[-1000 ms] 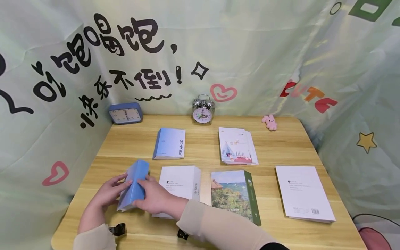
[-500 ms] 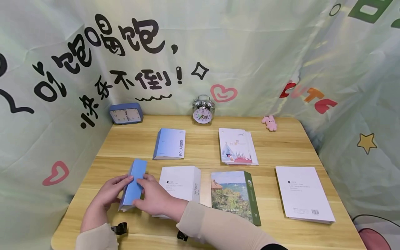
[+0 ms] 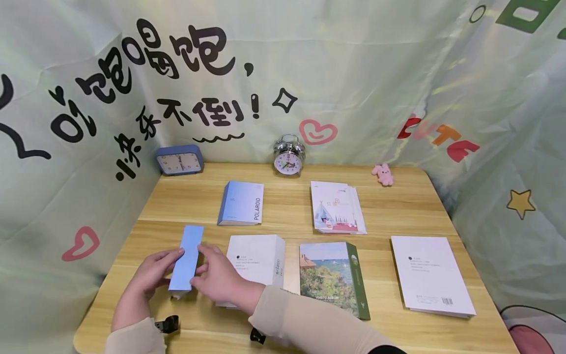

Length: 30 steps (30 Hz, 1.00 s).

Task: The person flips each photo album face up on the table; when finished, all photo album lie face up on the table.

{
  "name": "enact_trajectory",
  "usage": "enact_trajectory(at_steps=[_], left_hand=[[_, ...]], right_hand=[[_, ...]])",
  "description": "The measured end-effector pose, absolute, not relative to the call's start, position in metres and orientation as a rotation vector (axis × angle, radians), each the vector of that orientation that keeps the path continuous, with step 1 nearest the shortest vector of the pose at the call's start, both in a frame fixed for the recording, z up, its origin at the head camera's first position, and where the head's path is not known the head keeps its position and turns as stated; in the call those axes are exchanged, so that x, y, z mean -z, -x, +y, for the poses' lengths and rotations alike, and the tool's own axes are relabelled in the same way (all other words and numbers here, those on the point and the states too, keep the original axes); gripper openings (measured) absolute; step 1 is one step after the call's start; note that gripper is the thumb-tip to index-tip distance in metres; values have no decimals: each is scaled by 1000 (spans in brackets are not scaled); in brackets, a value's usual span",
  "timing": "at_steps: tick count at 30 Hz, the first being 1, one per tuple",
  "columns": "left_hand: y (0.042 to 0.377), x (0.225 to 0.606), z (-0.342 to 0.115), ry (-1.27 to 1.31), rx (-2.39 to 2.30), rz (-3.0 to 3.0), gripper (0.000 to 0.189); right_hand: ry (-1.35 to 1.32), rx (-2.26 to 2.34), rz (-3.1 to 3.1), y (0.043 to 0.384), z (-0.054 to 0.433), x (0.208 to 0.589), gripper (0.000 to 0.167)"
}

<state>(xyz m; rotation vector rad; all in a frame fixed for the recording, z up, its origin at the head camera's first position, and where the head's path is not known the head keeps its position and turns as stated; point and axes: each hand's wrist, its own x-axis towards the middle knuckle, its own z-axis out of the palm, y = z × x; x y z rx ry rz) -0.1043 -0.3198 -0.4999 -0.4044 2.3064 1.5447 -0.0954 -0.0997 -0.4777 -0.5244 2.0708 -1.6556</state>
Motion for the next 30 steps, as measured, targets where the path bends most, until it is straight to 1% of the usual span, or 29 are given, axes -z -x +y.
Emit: enact_trajectory(at_steps=[3,6,11,18,25,30], left_hand=[[108,498,-318,400,-1572,2304,75],[111,494,-315,393,-1597,2305,76],[113,486,-311,414,-1602,2340,75],[114,475,-299,383,-1488,2485,82],[110,474,-297,394,-1418,2532,77],[105,474,-299,404,-1385,2569,74]], right_hand=[[435,1677,2030,100,-101,482,79],[390,1647,2022,103,-101,485,74],[407,1634,2021,109,-100,484,65],[422,1653,2046,107,-100,479,63],[411,1668,2018,100,-100,482,61],[418,1661,1983,97,-102,486,54]])
